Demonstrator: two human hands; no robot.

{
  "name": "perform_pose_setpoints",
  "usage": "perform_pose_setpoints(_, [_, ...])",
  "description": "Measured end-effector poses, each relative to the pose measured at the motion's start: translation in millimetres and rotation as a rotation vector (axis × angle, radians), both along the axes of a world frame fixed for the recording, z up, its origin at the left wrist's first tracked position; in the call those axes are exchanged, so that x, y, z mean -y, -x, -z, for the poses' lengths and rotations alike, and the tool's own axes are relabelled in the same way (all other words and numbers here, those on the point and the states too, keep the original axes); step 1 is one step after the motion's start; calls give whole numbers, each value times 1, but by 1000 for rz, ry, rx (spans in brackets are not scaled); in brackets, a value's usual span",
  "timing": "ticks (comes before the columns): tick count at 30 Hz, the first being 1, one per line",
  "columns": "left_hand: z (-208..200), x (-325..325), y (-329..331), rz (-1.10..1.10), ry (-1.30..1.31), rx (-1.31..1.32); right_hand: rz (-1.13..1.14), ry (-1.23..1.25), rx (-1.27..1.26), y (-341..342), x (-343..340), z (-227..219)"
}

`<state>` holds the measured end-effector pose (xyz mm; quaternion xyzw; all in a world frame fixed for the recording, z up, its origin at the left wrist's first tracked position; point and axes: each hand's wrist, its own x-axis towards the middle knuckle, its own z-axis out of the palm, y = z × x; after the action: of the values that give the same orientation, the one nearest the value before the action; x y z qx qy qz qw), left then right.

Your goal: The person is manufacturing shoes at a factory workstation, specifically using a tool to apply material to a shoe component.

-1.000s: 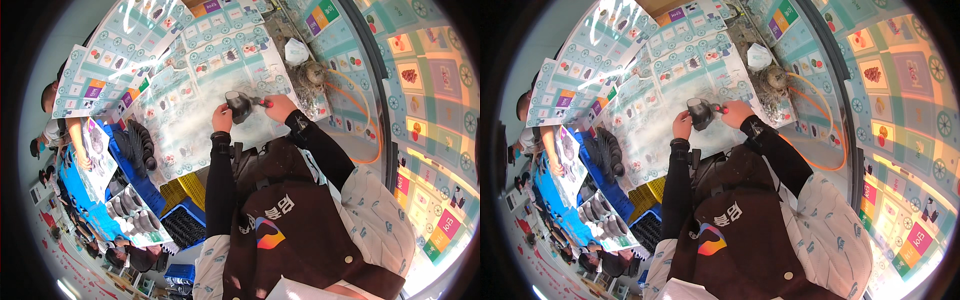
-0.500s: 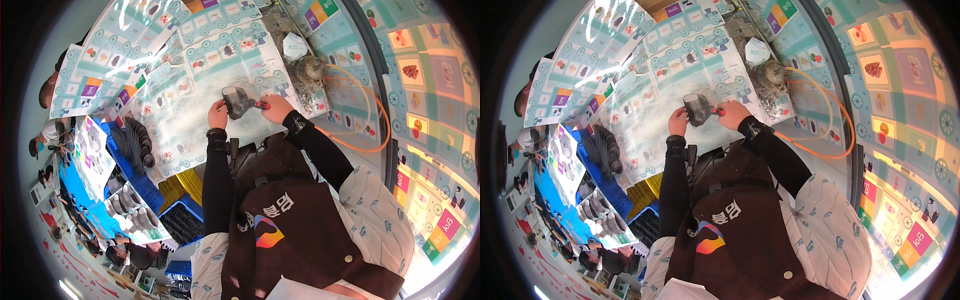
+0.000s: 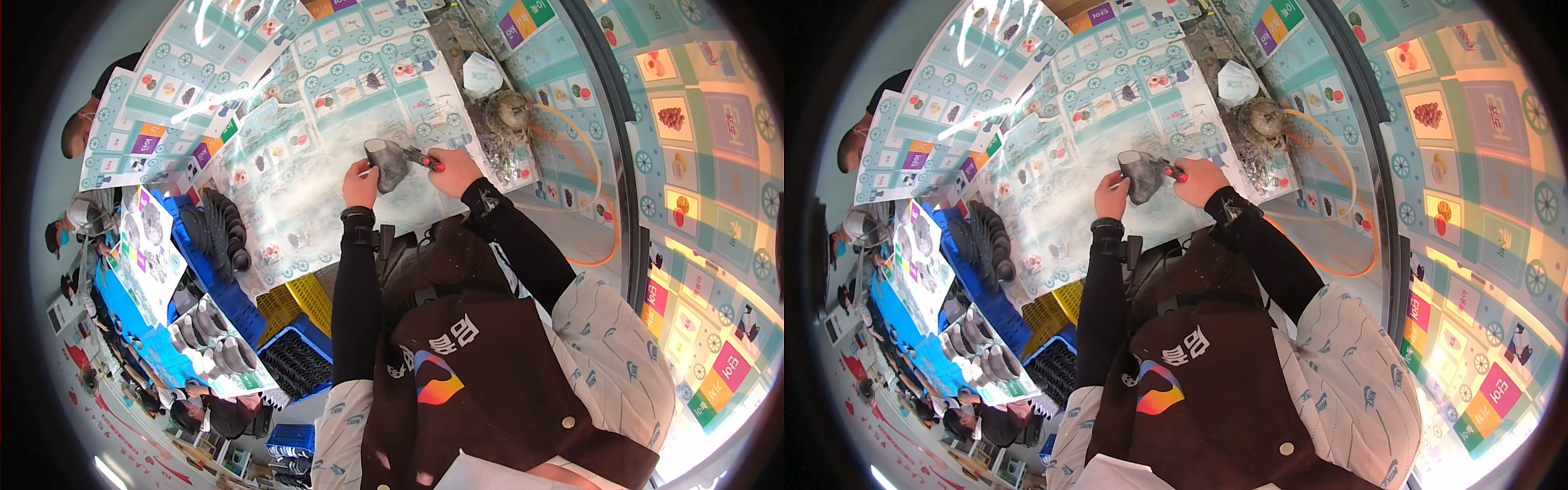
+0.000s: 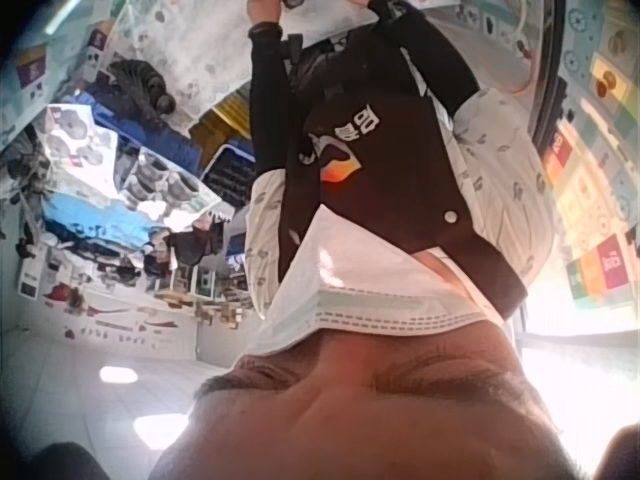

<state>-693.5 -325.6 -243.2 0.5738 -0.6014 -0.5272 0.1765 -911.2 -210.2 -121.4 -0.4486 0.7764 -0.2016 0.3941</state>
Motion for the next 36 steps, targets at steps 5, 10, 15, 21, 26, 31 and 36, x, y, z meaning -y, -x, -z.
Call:
perform_pose_setpoints(5, [-12,0,5,-12,22,15,-88,-9,-99,-9,-11,11])
perform_pose_setpoints(10, [-5,1,1,-46,155,135,-134,-49,123,-21,-10,6])
perform_pose_setpoints(15, [4,6,-4,-70,227,293,-87,61,209,-11,9,3])
perform_pose_setpoints(21, [15,15,-24,-4,140,230,7,32,152,-12,35,33])
perform_pose_setpoints(26, [12,11,-53,-121,-105,12,23,33,182,0,42,51])
perform_pose_setpoints(31, [-4,5,-79,-232,-163,-54,87,99,245,1,43,59])
perform_pose_setpoints(36, [-13,0,-106,-320,-205,-43,-123,-12,274,8,39,46])
